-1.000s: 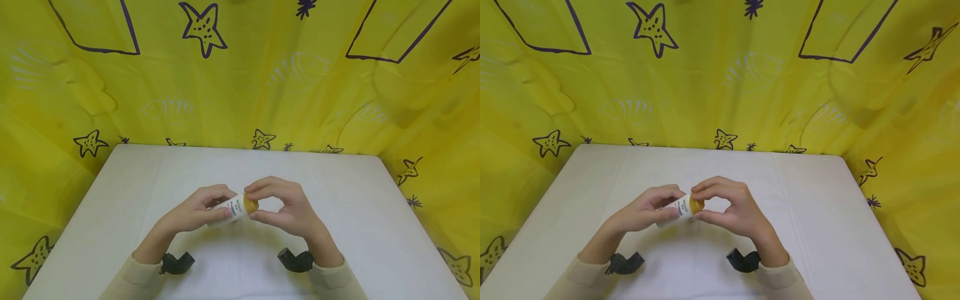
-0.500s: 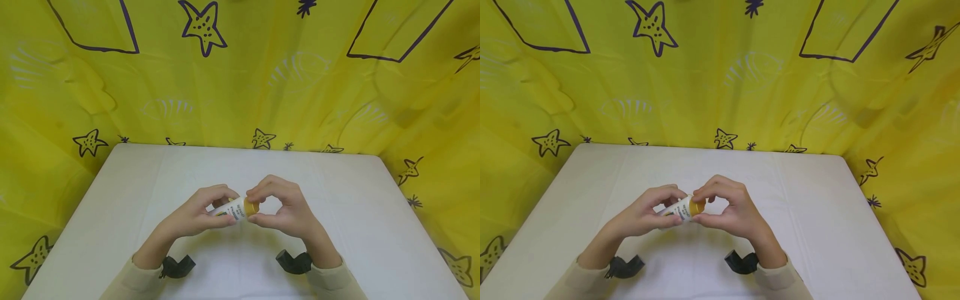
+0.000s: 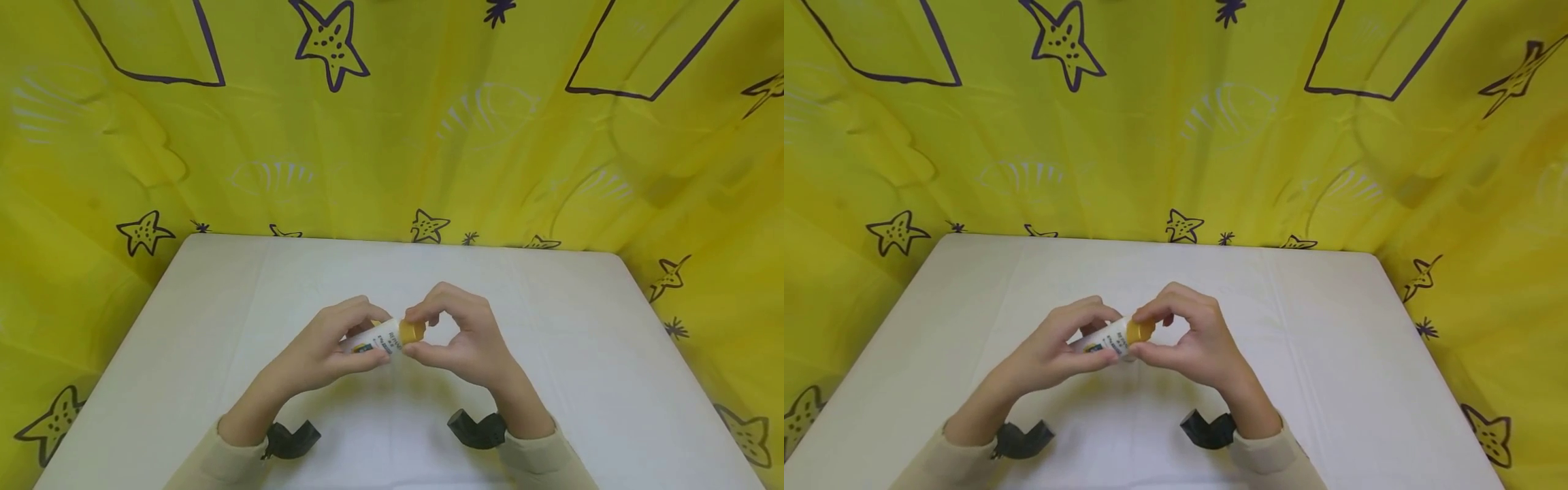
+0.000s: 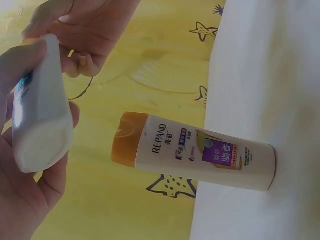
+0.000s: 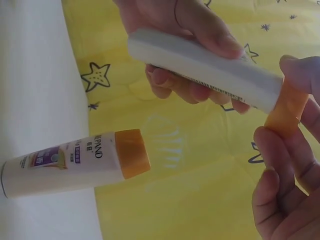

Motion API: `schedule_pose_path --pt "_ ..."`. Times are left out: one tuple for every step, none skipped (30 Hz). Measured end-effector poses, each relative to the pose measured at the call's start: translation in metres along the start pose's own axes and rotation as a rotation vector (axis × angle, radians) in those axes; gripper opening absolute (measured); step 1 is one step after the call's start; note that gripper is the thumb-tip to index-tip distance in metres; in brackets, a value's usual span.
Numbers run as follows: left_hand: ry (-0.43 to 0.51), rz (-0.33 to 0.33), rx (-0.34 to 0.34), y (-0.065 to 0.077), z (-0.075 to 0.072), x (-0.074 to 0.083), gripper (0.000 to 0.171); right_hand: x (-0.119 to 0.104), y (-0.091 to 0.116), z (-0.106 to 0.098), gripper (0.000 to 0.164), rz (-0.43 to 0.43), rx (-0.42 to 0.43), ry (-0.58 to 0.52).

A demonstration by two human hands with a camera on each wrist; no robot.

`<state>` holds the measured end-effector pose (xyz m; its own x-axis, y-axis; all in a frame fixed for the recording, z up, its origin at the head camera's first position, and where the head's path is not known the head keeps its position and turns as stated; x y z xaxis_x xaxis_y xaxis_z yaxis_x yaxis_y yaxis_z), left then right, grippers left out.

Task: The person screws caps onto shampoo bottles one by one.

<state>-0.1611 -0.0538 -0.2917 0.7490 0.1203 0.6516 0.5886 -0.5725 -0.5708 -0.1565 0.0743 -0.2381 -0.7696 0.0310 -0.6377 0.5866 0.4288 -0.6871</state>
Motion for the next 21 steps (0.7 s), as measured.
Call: schedule_pose_path --pt "-0.024 0.008 0.009 0.001 0.0 -0.002 0.027 0.001 0.0 0.0 0.029 0.006 0.009 0.002" --pt "-0.05 0.021 0.019 0.002 0.001 -0.003 0.027 0.002 0.001 -0.001 0.029 0.013 0.017 0.003" --pt "-0.079 0.034 0.03 0.003 0.001 -0.005 0.028 0.003 0.001 -0.001 0.029 0.019 0.025 0.008" --pt "-0.11 0.053 0.04 0.003 0.001 -0.005 0.028 0.004 0.002 -0.001 0.029 0.03 0.032 0.014" --pt "-0.14 0.071 0.052 0.003 0.0 -0.005 0.028 0.005 0.002 -0.002 0.029 0.044 0.04 0.02" --pt "-0.169 0.091 0.063 0.003 0.0 -0.004 0.027 0.006 0.002 -0.002 0.029 0.057 0.046 0.024" --pt "-0.197 0.111 0.075 0.003 0.0 -0.003 0.027 0.008 0.002 -0.002 0.028 0.071 0.052 0.024" --pt "-0.225 0.13 0.086 0.002 -0.001 -0.002 0.027 0.009 0.003 -0.003 0.028 0.083 0.056 0.022" --pt "-0.252 0.144 0.096 0.002 -0.001 0.0 0.026 0.01 0.003 -0.003 0.028 0.096 0.06 0.021" --pt "-0.278 0.16 0.105 0.002 -0.001 0.001 0.026 0.011 0.003 -0.003 0.028 0.107 0.062 0.018" --pt "-0.301 0.173 0.113 0.002 -0.001 0.003 0.026 0.012 0.003 -0.003 0.028 0.114 0.066 0.014" --pt "-0.324 0.183 0.12 0.002 -0.001 0.004 0.025 0.012 0.003 -0.003 0.028 0.119 0.068 0.012" --pt "-0.345 0.194 0.127 0.001 -0.001 0.006 0.025 0.012 0.003 -0.003 0.028 0.121 0.07 0.008" --pt "-0.368 0.207 0.135 0.002 -0.001 0.007 0.025 0.012 0.003 -0.003 0.028 0.121 0.071 0.012" --pt "-0.394 0.218 0.142 0.002 -0.001 0.009 0.024 0.012 0.004 -0.004 0.028 0.123 0.074 0.016" --pt "-0.417 0.234 0.151 0.002 -0.001 0.011 0.024 0.012 0.004 -0.004 0.028 0.126 0.076 0.02" --pt "-0.439 0.246 0.157 0.002 0.0 0.012 0.023 0.012 0.004 -0.004 0.028 0.13 0.078 0.024" --pt "-0.464 0.258 0.163 0.002 0.0 0.014 0.023 0.013 0.005 -0.004 0.028 0.136 0.079 0.028" --pt "-0.488 0.268 0.165 0.002 0.001 0.015 0.022 0.013 0.005 -0.004 0.028 0.142 0.081 0.03" --pt "-0.514 0.276 0.168 0.002 0.001 0.016 0.022 0.014 0.005 -0.004 0.027 0.147 0.084 0.036" --pt "-0.536 0.282 0.167 0.002 0.002 0.016 0.021 0.015 0.006 -0.005 0.027 0.153 0.086 0.035"
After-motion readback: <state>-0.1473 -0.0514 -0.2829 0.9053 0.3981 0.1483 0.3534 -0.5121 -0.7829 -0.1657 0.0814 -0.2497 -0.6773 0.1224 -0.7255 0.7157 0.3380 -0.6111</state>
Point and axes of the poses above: each hand's wrist, its own y-axis away from the middle knuckle, its own z-axis out of the palm, x = y × z, the point moved 9 cm from there along -y, towards the middle knuckle, and after that the axes turned 6 degrees about z, right-handed, at the moved point
